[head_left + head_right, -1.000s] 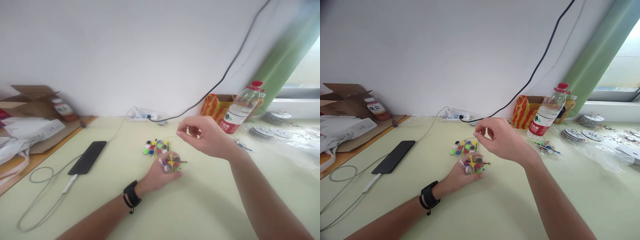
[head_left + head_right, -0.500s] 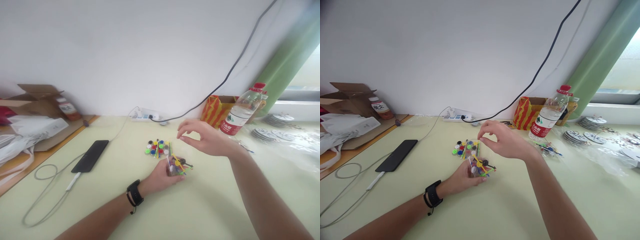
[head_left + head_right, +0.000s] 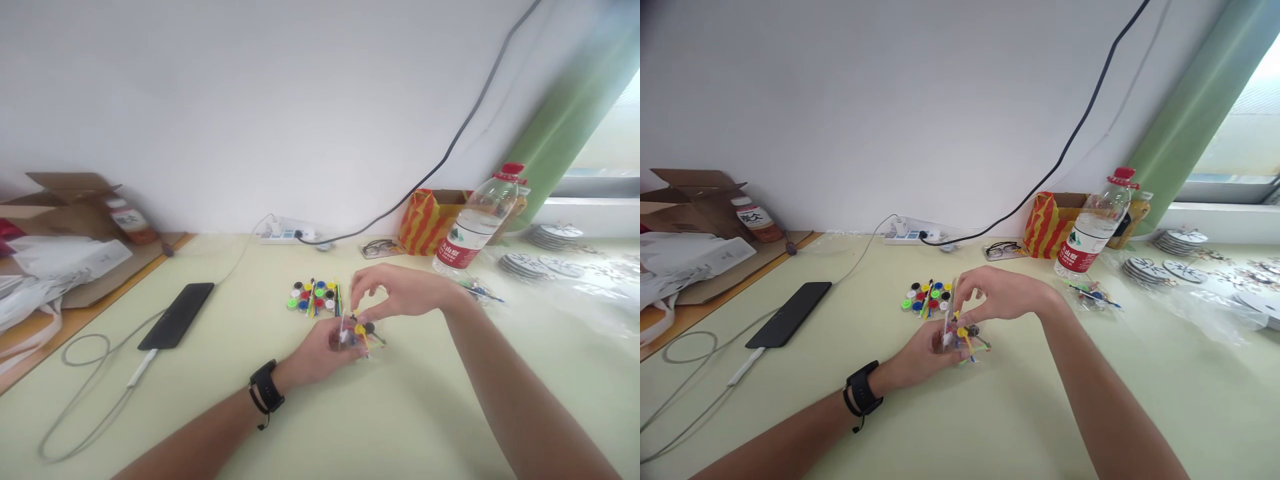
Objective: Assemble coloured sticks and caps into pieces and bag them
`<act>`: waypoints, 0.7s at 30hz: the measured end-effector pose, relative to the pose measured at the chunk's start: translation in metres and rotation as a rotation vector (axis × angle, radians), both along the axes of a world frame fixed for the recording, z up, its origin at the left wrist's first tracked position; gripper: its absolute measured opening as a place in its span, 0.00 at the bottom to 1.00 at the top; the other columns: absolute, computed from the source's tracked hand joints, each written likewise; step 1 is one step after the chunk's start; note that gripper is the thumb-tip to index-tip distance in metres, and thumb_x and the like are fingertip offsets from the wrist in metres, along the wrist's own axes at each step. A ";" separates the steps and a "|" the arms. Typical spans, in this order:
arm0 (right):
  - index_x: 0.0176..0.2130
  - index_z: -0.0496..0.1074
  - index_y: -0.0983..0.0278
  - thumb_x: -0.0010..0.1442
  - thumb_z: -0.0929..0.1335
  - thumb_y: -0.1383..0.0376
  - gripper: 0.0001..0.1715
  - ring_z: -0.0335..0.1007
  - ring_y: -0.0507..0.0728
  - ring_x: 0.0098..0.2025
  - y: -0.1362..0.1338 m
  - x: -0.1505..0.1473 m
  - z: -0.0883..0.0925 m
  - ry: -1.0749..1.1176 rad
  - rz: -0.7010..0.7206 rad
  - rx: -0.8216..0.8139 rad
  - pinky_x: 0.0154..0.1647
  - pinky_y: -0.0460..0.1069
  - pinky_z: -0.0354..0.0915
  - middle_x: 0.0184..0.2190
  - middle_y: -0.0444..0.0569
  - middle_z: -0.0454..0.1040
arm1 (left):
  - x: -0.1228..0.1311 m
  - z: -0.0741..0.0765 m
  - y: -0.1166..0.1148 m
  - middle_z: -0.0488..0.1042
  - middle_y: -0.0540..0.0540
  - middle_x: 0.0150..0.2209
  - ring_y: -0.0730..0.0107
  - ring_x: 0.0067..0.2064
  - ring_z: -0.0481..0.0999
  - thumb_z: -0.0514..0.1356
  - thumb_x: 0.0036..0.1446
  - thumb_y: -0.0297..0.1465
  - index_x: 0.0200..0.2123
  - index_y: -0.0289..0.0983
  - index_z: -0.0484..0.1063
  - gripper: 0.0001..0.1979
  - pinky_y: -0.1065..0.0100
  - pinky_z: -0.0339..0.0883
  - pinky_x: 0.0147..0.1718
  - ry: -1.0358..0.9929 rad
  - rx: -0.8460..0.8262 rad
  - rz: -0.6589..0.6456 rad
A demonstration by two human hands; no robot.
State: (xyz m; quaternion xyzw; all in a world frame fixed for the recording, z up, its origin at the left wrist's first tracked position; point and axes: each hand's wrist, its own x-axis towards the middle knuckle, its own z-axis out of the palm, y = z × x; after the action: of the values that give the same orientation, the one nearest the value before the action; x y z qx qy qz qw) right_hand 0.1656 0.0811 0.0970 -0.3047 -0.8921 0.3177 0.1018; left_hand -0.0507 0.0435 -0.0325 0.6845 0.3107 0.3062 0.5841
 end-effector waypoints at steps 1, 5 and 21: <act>0.39 0.81 0.58 0.62 0.73 0.59 0.07 0.73 0.56 0.44 0.000 -0.001 -0.001 0.006 -0.004 0.013 0.46 0.50 0.67 0.45 0.46 0.78 | 0.000 0.000 0.000 0.80 0.43 0.41 0.61 0.41 0.78 0.68 0.60 0.40 0.43 0.37 0.78 0.14 0.64 0.71 0.40 -0.009 0.014 -0.003; 0.35 0.80 0.59 0.62 0.72 0.63 0.04 0.73 0.56 0.44 -0.001 -0.003 -0.001 -0.001 -0.070 0.090 0.45 0.50 0.66 0.45 0.46 0.78 | -0.001 -0.002 0.002 0.79 0.43 0.41 0.61 0.41 0.77 0.70 0.57 0.38 0.42 0.36 0.78 0.14 0.64 0.71 0.41 -0.006 0.053 0.020; 0.45 0.82 0.54 0.61 0.73 0.61 0.11 0.71 0.56 0.44 -0.007 -0.015 -0.002 0.050 0.000 -0.005 0.43 0.49 0.66 0.45 0.46 0.74 | -0.002 0.002 0.004 0.81 0.43 0.41 0.55 0.43 0.79 0.71 0.55 0.40 0.44 0.36 0.80 0.17 0.60 0.74 0.43 0.025 0.077 -0.026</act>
State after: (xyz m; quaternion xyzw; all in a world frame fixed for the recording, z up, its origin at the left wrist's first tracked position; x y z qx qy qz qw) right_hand 0.1506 0.0743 0.0951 -0.2970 -0.8884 0.3275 0.1235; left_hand -0.0532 0.0474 -0.0307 0.7141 0.2971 0.3018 0.5574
